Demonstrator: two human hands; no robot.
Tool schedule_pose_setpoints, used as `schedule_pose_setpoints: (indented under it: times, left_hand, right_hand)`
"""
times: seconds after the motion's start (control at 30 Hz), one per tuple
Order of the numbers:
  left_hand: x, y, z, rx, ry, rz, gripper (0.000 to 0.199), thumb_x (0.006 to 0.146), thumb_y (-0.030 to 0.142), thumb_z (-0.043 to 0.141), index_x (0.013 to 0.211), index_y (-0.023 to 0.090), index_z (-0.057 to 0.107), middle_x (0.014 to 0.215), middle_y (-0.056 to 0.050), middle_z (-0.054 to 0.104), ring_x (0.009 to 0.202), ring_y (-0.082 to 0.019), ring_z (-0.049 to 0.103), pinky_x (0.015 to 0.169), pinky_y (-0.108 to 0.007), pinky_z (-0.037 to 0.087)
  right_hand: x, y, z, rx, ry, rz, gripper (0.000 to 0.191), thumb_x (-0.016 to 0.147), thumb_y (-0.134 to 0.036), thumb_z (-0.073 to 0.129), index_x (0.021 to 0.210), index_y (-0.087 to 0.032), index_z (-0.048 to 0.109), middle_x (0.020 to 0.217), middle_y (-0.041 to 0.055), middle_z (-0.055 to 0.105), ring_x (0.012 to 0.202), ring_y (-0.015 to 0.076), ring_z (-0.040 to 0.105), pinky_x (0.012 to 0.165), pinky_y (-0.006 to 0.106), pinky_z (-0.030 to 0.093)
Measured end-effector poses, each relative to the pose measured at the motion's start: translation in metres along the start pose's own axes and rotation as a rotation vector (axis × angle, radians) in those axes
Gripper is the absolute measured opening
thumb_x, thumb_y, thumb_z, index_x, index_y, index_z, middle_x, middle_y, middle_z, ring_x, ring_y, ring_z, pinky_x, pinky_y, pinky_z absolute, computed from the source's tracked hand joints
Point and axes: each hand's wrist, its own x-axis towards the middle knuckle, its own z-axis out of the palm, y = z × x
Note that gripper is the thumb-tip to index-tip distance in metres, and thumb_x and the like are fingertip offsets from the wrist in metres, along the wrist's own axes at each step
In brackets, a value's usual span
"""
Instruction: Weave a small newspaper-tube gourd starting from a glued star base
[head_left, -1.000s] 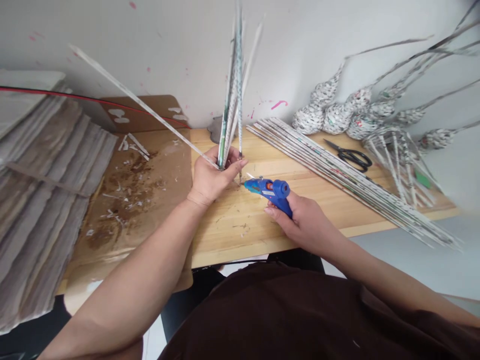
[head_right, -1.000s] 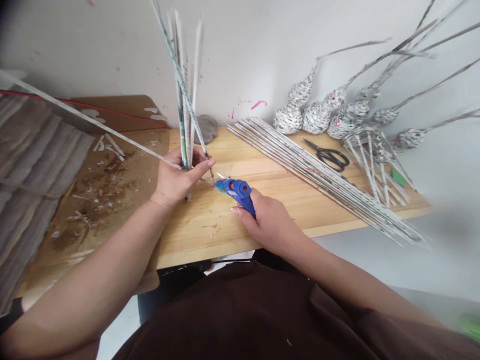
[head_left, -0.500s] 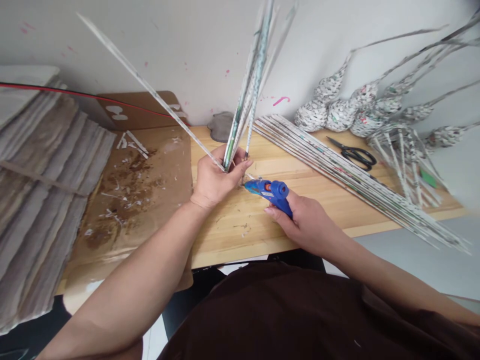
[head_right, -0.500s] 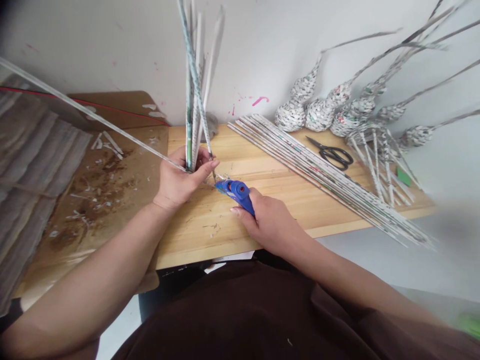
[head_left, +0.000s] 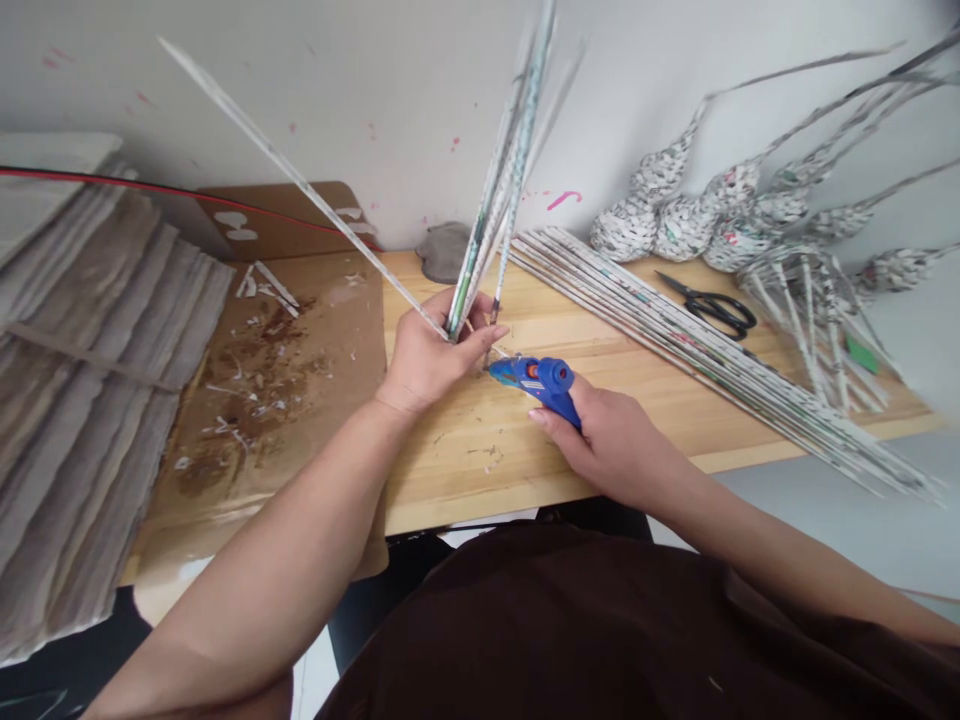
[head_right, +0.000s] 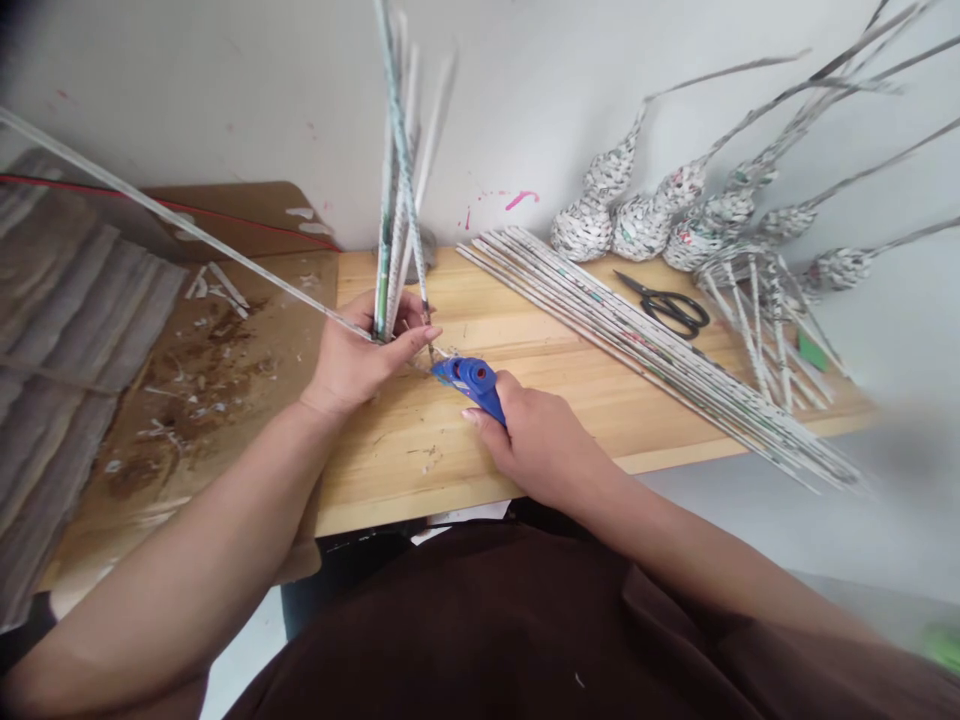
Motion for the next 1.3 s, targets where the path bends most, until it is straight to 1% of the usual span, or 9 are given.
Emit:
schedule_pose_setpoints:
  times: [0.13,0.27,0.4,0.47,0.53,0.7,0.83,1.0,1.3]
  left_hand:
    - [0.006,0.012,-0.032,-0.056,-0.379,-0.187,0.058,0.057,0.042,0.088,0.106,0.019,0.068,0.090,-0.004,0.069,0.072,-0.015,0.064,0.064,-0.026,0.052]
    - [0.008,0.023,-0.067,-0.208,-0.504,-0.275,0.072,0.048,0.038,0.092,0.114,0.022,0.068,0.100,-0.009,0.070,0.081,-0.020,0.066,0.066,-0.030,0.055]
    - [0.007,0.024,-0.082,-0.496,-0.289,-0.244,0.081,0.036,0.066,0.088,0.103,0.025,0.068,0.086,-0.007,0.069,0.053,-0.009,0.049,0.034,-0.020,0.030]
    - [0.010,0.022,-0.080,-0.554,-0.112,-0.254,0.083,0.028,0.081,0.078,0.088,0.026,0.065,0.078,-0.003,0.066,0.048,-0.006,0.037,0.030,-0.020,0.009]
    - [0.016,0.019,-0.075,-0.566,-0.021,-0.325,0.073,0.034,0.081,0.076,0.077,0.024,0.061,0.076,-0.002,0.063,0.051,-0.006,0.035,0.032,-0.019,0.003]
    - [0.030,0.005,-0.061,-0.595,0.134,-0.454,0.054,0.068,0.069,0.072,0.063,0.021,0.049,0.067,-0.001,0.058,0.052,-0.007,0.042,0.035,-0.021,0.020]
    - [0.032,-0.005,-0.051,-0.508,0.181,-0.395,0.055,0.081,0.074,0.052,0.064,0.022,0.047,0.063,-0.002,0.056,0.052,-0.011,0.050,0.043,-0.027,0.037]
    - [0.025,-0.011,-0.037,-0.391,0.159,-0.346,0.049,0.083,0.068,0.052,0.068,0.022,0.052,0.049,0.004,0.040,0.037,-0.008,0.036,0.036,-0.026,0.026]
    - [0.019,-0.020,-0.026,-0.276,0.083,-0.367,0.037,0.079,0.055,0.066,0.072,0.020,0.059,0.053,0.000,0.055,0.038,-0.010,0.048,0.034,-0.022,0.033]
  right_hand:
    - [0.001,-0.001,-0.004,-0.020,-0.013,0.006,0.037,0.099,-0.045,0.040,0.112,-0.013,0.053,0.083,0.0115,0.071,0.073,0.0272,0.066,0.062,0.030,0.035]
    - [0.003,0.000,-0.006,-0.018,-0.020,-0.007,0.035,0.099,-0.045,0.039,0.108,-0.014,0.054,0.084,0.0113,0.070,0.074,0.0262,0.065,0.063,0.030,0.035]
    - [0.005,0.002,-0.008,-0.001,-0.023,-0.014,0.034,0.099,-0.046,0.039,0.103,-0.015,0.054,0.085,0.0113,0.070,0.073,0.0245,0.064,0.062,0.029,0.036]
    - [0.006,0.003,-0.009,0.012,-0.029,-0.011,0.033,0.099,-0.046,0.040,0.100,-0.016,0.054,0.084,0.0110,0.070,0.072,0.0239,0.064,0.062,0.029,0.036]
    - [0.007,0.004,-0.009,0.022,-0.029,-0.010,0.032,0.099,-0.046,0.040,0.097,-0.016,0.054,0.084,0.0111,0.070,0.073,0.0240,0.064,0.062,0.029,0.036]
    - [0.006,0.005,-0.008,0.039,-0.029,-0.008,0.032,0.099,-0.046,0.040,0.094,-0.017,0.053,0.084,0.0112,0.069,0.073,0.0241,0.063,0.063,0.030,0.037]
    - [0.004,0.005,-0.008,0.084,-0.030,-0.007,0.029,0.098,-0.044,0.042,0.092,-0.018,0.052,0.084,0.0100,0.068,0.073,0.0231,0.062,0.065,0.030,0.039]
    - [0.004,0.006,-0.009,0.131,-0.036,0.019,0.027,0.097,-0.042,0.044,0.087,-0.019,0.052,0.083,0.0091,0.068,0.072,0.0224,0.062,0.064,0.029,0.039]
    - [0.005,0.006,-0.013,0.251,-0.015,0.028,0.028,0.093,-0.042,0.050,0.076,-0.021,0.049,0.068,0.0025,0.062,0.060,0.0172,0.056,0.056,0.027,0.036]
